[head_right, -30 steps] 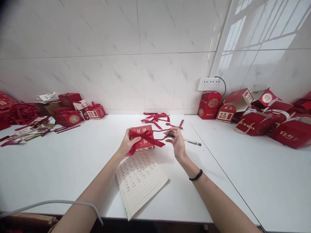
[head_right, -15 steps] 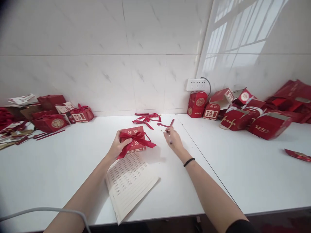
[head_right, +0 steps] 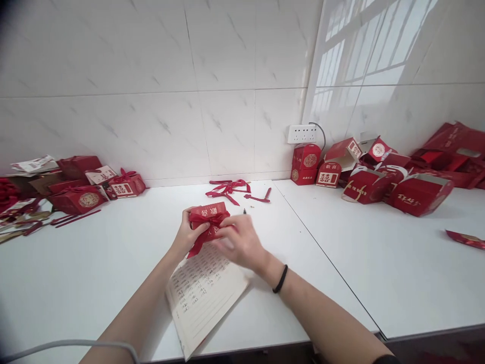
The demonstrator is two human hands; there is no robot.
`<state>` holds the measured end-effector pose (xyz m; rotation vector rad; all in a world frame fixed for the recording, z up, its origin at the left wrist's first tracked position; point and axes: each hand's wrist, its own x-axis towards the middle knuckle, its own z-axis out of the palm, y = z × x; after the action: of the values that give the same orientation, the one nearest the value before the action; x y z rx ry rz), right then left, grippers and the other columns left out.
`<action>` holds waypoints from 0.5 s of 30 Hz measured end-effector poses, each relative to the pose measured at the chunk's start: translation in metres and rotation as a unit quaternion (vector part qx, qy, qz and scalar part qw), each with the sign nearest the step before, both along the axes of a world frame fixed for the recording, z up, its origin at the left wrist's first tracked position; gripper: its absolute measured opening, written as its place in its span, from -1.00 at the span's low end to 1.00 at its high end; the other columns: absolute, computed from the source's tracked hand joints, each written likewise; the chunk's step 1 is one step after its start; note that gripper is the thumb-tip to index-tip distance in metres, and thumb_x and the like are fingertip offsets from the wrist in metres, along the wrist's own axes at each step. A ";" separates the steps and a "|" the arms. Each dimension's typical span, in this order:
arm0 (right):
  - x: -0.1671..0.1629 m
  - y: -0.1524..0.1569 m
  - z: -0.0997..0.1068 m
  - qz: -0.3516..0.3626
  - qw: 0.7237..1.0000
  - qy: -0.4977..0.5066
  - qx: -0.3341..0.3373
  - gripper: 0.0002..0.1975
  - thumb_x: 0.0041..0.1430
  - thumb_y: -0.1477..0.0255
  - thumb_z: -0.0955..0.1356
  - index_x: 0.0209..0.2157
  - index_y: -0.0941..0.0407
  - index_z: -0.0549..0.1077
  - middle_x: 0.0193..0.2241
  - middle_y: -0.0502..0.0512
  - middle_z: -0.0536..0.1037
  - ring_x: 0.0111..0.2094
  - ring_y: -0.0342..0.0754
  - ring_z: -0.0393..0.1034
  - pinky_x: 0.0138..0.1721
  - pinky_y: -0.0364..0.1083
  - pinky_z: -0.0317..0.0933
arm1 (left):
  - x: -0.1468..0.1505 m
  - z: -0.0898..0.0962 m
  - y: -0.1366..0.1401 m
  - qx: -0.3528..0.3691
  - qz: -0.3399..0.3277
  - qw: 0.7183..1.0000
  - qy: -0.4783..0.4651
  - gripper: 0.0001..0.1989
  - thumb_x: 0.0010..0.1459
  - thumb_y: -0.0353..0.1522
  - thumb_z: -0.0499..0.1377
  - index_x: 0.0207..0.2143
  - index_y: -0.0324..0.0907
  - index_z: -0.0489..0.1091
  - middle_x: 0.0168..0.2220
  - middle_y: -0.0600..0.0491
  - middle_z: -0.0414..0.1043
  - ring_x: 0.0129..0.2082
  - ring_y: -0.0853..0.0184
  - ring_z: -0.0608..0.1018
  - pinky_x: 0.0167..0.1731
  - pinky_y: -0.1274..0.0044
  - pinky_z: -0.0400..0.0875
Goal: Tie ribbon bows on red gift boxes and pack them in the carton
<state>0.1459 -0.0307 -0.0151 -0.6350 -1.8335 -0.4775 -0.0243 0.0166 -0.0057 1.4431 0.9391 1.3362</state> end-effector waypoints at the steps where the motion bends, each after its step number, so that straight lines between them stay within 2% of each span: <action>1: -0.010 -0.006 0.000 0.014 0.999 -0.034 0.005 -0.90 0.25 0.38 0.32 -0.25 0.12 0.35 -0.28 0.15 0.39 -0.28 -0.01 0.29 -0.27 -0.01 0.20 | 0.001 -0.001 -0.001 0.005 0.001 1.000 0.003 -0.47 -0.18 -0.33 0.29 -0.17 -0.13 0.11 -0.23 0.07 0.33 -0.24 0.32 0.48 -0.23 0.47 0.38; 3: -0.026 -0.011 -0.003 0.012 0.997 -0.081 0.010 -0.88 0.29 0.38 0.29 -0.25 0.16 0.36 -0.32 0.14 0.41 -0.33 -0.04 0.29 -0.31 -0.03 0.15 | 0.002 -0.002 -0.001 0.015 0.000 1.000 0.005 -0.48 -0.17 -0.34 0.28 -0.17 -0.13 0.08 -0.27 0.10 0.33 -0.29 0.34 0.48 -0.26 0.48 0.38; 6: -0.038 -0.009 -0.010 -0.028 0.995 -0.100 -0.004 -0.86 0.33 0.49 0.22 -0.26 0.19 0.38 -0.36 0.13 0.42 -0.35 -0.06 0.28 -0.33 -0.05 0.11 | 0.005 -0.003 -0.002 0.026 0.000 1.000 0.001 -0.47 -0.15 -0.34 0.29 -0.17 -0.12 0.06 -0.27 0.09 0.34 -0.31 0.35 0.49 -0.28 0.49 0.39; 9: -0.041 -0.003 -0.013 -0.045 0.994 -0.096 -0.020 -0.80 0.34 0.56 0.17 -0.30 0.18 0.39 -0.43 0.08 0.40 -0.39 -0.09 0.26 -0.33 -0.07 0.09 | 0.007 -0.001 -0.003 0.001 0.008 1.000 0.001 -0.40 -0.20 -0.34 0.34 -0.15 -0.12 0.06 -0.26 0.08 0.36 -0.29 0.33 0.51 -0.27 0.48 0.40; 12: -0.041 0.000 -0.014 -0.039 0.994 -0.098 -0.009 -0.79 0.33 0.61 0.17 -0.30 0.19 0.39 -0.43 0.08 0.41 -0.39 -0.10 0.27 -0.33 -0.08 0.08 | 0.008 0.002 -0.005 -0.035 0.002 0.999 0.004 -0.37 -0.21 -0.32 0.35 -0.13 -0.12 0.07 -0.28 0.09 0.38 -0.30 0.34 0.51 -0.26 0.47 0.41; 15: -0.041 -0.001 -0.015 -0.044 0.993 -0.113 -0.006 -0.79 0.32 0.62 0.16 -0.29 0.19 0.39 -0.42 0.09 0.41 -0.37 -0.09 0.27 -0.32 -0.07 0.07 | 0.008 0.003 -0.006 -0.027 0.008 1.000 0.003 -0.39 -0.22 -0.33 0.36 -0.16 -0.12 0.08 -0.28 0.10 0.36 -0.30 0.36 0.50 -0.26 0.48 0.41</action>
<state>0.1052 -0.0313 -0.0297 -0.6950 -2.0278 -0.6190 -0.0168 0.0110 -0.0028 1.4022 0.9858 1.3101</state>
